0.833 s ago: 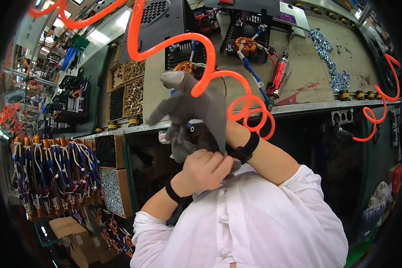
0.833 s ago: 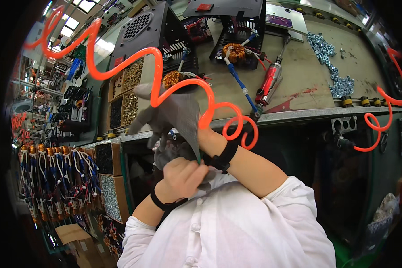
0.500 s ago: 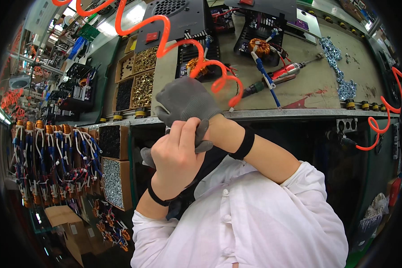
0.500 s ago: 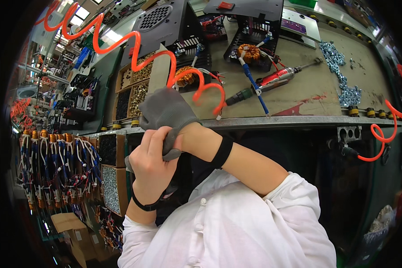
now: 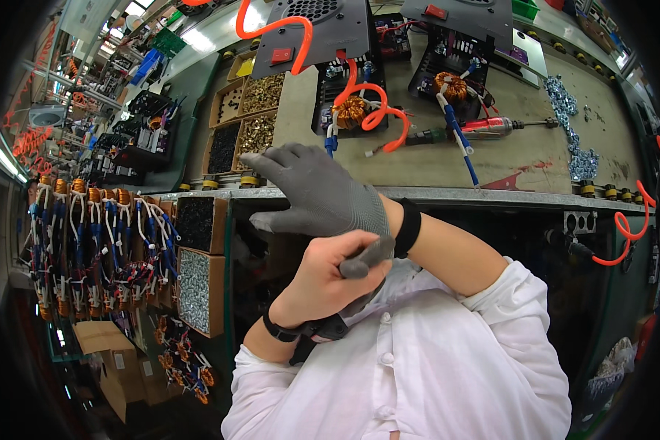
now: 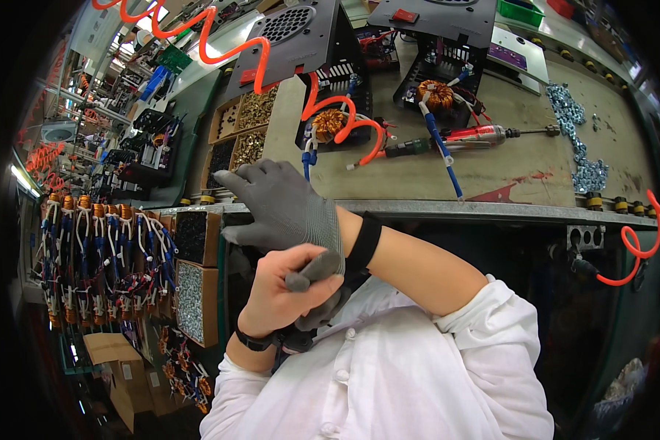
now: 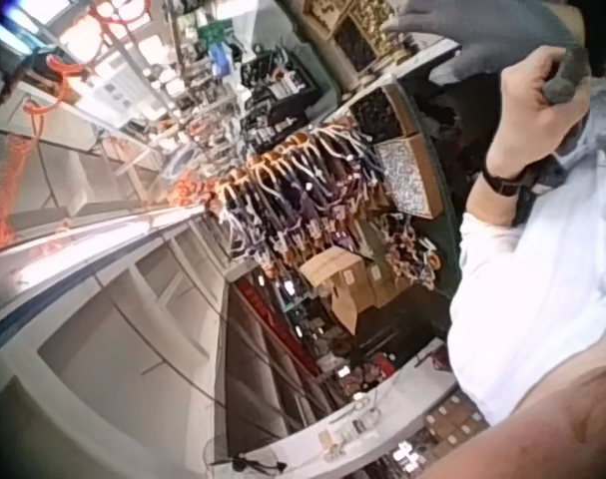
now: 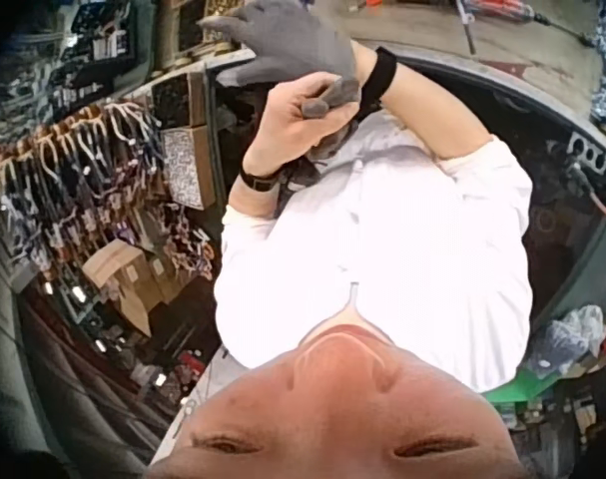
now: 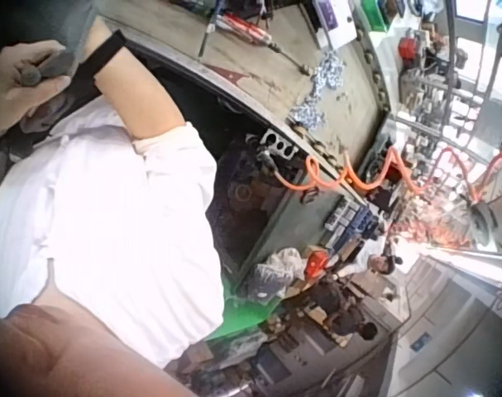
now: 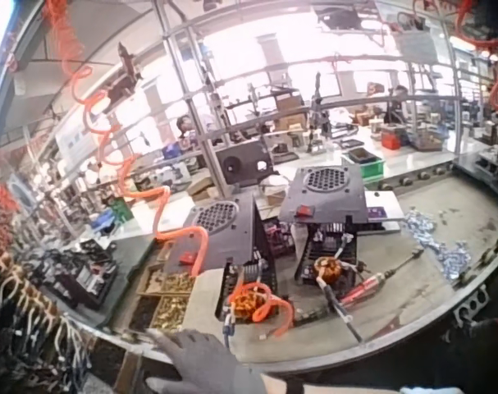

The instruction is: Assembling internal electronic components and using a pneumatic screwdriver to secure the metal enclosures.

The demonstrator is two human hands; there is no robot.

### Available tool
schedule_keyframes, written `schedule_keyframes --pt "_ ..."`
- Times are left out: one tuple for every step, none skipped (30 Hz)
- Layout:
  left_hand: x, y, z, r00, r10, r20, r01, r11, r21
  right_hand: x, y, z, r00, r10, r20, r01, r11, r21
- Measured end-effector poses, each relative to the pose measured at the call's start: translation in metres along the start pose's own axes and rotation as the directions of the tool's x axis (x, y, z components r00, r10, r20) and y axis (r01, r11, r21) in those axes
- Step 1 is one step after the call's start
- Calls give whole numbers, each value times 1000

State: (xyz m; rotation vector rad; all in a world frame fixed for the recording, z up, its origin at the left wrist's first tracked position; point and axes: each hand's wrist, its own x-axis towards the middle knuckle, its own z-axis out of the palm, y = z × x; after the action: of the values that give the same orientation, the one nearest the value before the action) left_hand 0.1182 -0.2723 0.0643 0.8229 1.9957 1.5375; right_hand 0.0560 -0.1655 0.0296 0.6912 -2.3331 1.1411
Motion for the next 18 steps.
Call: schedule_keyframes --pt "-2 -2 -3 990 138 35 -140 990 36 1 -4 0 997 73 -7 -70 978 195" --pt "-1 -2 -5 980 188 72 -190 982 19 1 -7 6 987 129 -100 -80 917 391" --pt "-1 4 -8 980 189 64 -190 981 21 1 -5 6 988 123 -96 -76 917 393" --pt "0 18 -11 995 102 -2 -102 992 73 3 0 5 959 284 21 -225 712 665" --pt "2 22 -19 997 14 -74 -5 993 115 5 6 6 899 395 188 -355 408 841" --pt "-1 20 -35 979 -45 -199 18 991 -134 8 0 -18 809 556 189 -428 338 838" --pt "-3 15 -53 944 -127 -304 4 927 -375 3 15 -18 821 561 -105 -277 553 786" --pt "-3 9 -73 905 -65 -421 -182 834 -520 0 21 -30 744 667 -36 -412 500 762" --pt "3 2 -89 848 -20 -530 -372 691 -620 -5 19 -42 785 613 -90 -333 541 772" --pt "9 0 -98 791 -58 -609 -426 662 -617 -9 17 -54 804 594 -39 -317 482 817" --pt "16 -7 -106 731 -100 -675 -479 628 -613 -13 18 -53 812 583 -31 -316 483 817" --pt "16 -19 -115 770 -89 -632 -477 577 -663 -18 17 -50 831 554 43 -382 514 768" --pt "20 -25 -117 759 -130 -638 -459 587 -666 -22 16 -44 842 527 116 -441 547 712" --pt "25 -27 -114 782 -158 -603 -440 547 -712 -21 13 -36 890 450 71 -382 653 654" --pt "29 -28 -111 804 -183 -565 -417 504 -756 -20 10 -33 892 447 75 -383 654 652" --pt "34 -31 -109 811 -206 -548 -400 488 -776 -18 5 -33 934 357 3 -299 777 554" --pt "37 -34 -108 841 -186 -508 -386 452 -804 -15 1 -32 965 256 -59 -205 875 438" --pt "40 -35 -105 841 -200 -502 -370 465 -804 -13 2 -30 972 236 -24 -206 893 400"
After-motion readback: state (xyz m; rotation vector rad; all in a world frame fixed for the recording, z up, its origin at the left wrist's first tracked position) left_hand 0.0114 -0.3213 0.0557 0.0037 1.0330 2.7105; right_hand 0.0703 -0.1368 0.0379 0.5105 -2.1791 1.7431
